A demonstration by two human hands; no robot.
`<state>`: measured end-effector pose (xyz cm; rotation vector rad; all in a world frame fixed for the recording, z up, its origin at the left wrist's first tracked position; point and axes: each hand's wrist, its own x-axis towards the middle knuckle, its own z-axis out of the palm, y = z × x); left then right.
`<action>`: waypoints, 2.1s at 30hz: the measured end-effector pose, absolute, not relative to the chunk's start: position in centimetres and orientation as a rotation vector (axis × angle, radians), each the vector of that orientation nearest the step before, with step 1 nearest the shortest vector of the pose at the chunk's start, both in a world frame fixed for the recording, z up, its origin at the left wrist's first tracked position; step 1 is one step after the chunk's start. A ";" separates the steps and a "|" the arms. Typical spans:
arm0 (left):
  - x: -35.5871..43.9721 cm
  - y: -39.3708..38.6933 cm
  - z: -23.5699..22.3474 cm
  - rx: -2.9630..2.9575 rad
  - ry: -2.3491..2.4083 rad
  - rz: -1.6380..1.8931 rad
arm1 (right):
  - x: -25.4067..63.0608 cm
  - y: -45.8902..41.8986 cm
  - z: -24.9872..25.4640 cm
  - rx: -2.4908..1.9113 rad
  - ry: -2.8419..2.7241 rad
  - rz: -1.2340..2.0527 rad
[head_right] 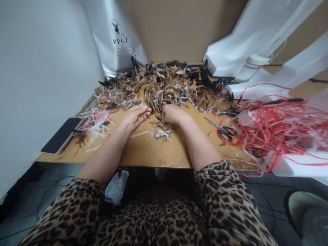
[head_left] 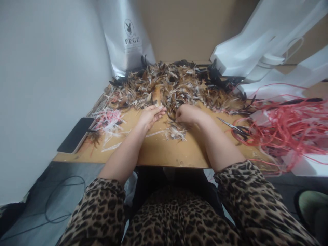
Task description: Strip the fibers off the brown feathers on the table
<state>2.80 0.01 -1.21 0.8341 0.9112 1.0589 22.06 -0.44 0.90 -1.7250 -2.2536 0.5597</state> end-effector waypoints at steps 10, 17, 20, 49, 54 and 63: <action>2.6 0.1 -1.0 0.747 0.860 1.039 | 21.7 0.1 1.1 -1.298 -1.479 1.205; 2.7 0.1 -1.4 0.758 0.825 0.946 | 19.9 -0.4 1.4 -1.037 -0.981 1.590; 2.7 0.1 -1.6 0.772 0.817 0.924 | 19.4 -0.4 1.2 -1.025 -0.947 1.630; 2.5 0.5 -1.1 0.759 0.905 1.128 | 20.8 1.2 -1.0 -1.324 -1.290 0.847; 2.3 0.7 -1.1 0.709 0.882 1.161 | 21.0 1.4 -1.9 -1.538 -1.699 0.421; 2.2 0.8 -1.1 0.698 0.876 1.174 | 21.6 0.1 -0.9 -1.646 -2.151 -0.107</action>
